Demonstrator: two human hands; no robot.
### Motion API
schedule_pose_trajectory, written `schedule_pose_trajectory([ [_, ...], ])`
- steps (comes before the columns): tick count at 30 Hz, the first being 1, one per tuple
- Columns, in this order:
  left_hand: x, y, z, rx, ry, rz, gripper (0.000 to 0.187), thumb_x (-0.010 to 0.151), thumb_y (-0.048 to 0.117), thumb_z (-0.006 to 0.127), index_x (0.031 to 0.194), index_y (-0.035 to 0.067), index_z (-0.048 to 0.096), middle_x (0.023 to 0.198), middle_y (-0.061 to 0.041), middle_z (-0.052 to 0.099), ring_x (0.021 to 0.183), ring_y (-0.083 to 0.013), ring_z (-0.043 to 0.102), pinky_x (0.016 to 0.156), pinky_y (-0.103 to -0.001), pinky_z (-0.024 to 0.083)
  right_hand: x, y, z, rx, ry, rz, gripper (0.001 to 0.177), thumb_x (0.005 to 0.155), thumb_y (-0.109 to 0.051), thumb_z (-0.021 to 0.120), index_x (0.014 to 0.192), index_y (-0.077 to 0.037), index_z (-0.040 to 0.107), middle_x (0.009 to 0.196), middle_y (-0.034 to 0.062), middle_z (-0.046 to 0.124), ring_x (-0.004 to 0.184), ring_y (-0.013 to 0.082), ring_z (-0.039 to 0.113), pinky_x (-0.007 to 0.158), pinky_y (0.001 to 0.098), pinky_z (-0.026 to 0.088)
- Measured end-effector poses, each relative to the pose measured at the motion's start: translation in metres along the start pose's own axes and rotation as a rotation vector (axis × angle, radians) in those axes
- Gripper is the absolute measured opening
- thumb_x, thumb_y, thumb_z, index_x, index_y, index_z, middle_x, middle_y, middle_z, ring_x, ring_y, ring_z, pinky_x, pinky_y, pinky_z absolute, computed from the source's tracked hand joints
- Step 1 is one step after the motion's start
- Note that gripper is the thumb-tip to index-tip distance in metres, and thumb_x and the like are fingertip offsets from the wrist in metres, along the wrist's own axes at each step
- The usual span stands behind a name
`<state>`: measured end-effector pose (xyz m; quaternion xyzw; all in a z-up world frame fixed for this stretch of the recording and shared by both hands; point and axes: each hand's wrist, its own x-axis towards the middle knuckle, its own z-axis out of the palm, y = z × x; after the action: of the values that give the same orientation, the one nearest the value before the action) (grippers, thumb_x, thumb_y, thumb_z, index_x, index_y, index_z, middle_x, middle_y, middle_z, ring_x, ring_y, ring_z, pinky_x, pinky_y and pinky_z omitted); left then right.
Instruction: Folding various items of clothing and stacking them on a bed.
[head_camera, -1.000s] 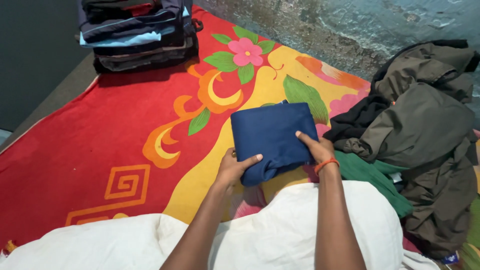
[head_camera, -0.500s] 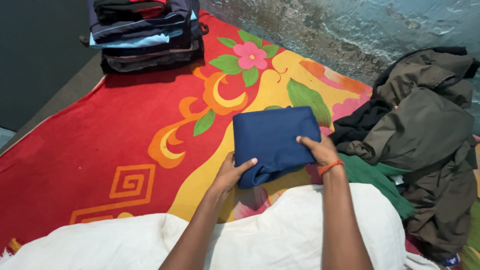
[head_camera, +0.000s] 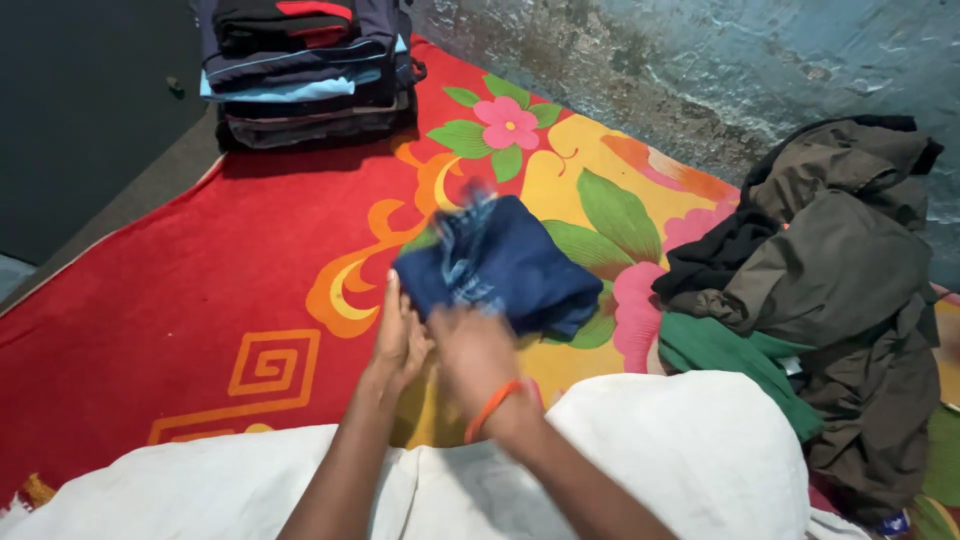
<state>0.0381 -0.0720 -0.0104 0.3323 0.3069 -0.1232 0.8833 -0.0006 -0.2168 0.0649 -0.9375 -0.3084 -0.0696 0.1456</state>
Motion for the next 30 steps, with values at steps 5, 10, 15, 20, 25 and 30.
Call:
schedule_pose_trajectory([
  [5,0.01,-0.018,-0.034,0.306,0.101,0.088,0.072,0.09,0.058,0.06,0.14,0.007,0.051,0.133,-0.014,0.061,0.107,-0.0261,0.066,0.075,-0.04,0.057,-0.032,-0.037,-0.005,0.377,-0.238,-0.038,0.069,0.072,-0.024,0.083,0.126,0.006,0.052,0.105,0.0233,0.066,0.092,0.0421,0.064,0.081,0.0507,0.049],
  [10,-0.004,-0.014,-0.013,0.863,0.43,0.515,0.068,0.089,0.045,0.071,0.136,0.001,0.051,0.118,-0.02,0.07,0.101,-0.0301,0.074,0.086,-0.036,0.057,-0.035,0.002,-0.001,0.409,-0.058,-0.043,0.051,0.082,-0.022,0.081,0.122,-0.001,0.058,0.113,0.0195,0.066,0.104,0.0391,0.064,0.09,0.0467,0.051],
  [15,0.023,0.02,0.014,1.296,0.423,0.948,0.061,0.093,0.043,0.07,0.136,0.002,0.054,0.137,-0.02,0.058,0.132,-0.0402,0.05,0.107,-0.052,0.042,-0.015,0.021,-0.002,0.211,0.185,0.216,0.066,0.072,-0.027,0.086,0.126,-0.001,0.057,0.125,0.0187,0.057,0.109,0.0382,0.054,0.093,0.0476,0.046],
  [20,0.056,0.055,0.052,1.425,0.323,0.585,0.074,0.088,0.05,0.069,0.146,0.01,0.047,0.148,-0.014,0.052,0.138,-0.0371,0.042,0.107,-0.063,0.032,-0.012,0.023,0.022,0.111,0.088,0.315,0.073,0.07,-0.024,0.087,0.132,-0.004,0.055,0.129,0.0163,0.052,0.111,0.0368,0.052,0.091,0.0482,0.045],
  [25,0.107,0.068,0.053,1.622,0.239,0.447,0.069,0.081,0.048,0.079,0.135,0.01,0.061,0.133,-0.014,0.066,0.132,-0.0363,0.051,0.107,-0.055,0.042,-0.015,0.031,0.035,0.045,0.087,0.332,0.074,0.064,-0.016,0.085,0.131,-0.006,0.057,0.13,0.0149,0.052,0.112,0.0361,0.053,0.093,0.0466,0.046],
  [30,0.087,0.075,0.063,1.375,0.174,0.739,0.046,0.077,0.032,0.084,0.111,0.003,0.074,0.097,-0.019,0.076,0.093,-0.0346,0.076,0.083,-0.044,0.059,-0.019,0.032,0.014,0.145,0.218,0.292,0.056,0.069,-0.005,0.075,0.124,-0.006,0.063,0.121,0.0126,0.057,0.107,0.0347,0.056,0.092,0.0441,0.05],
])
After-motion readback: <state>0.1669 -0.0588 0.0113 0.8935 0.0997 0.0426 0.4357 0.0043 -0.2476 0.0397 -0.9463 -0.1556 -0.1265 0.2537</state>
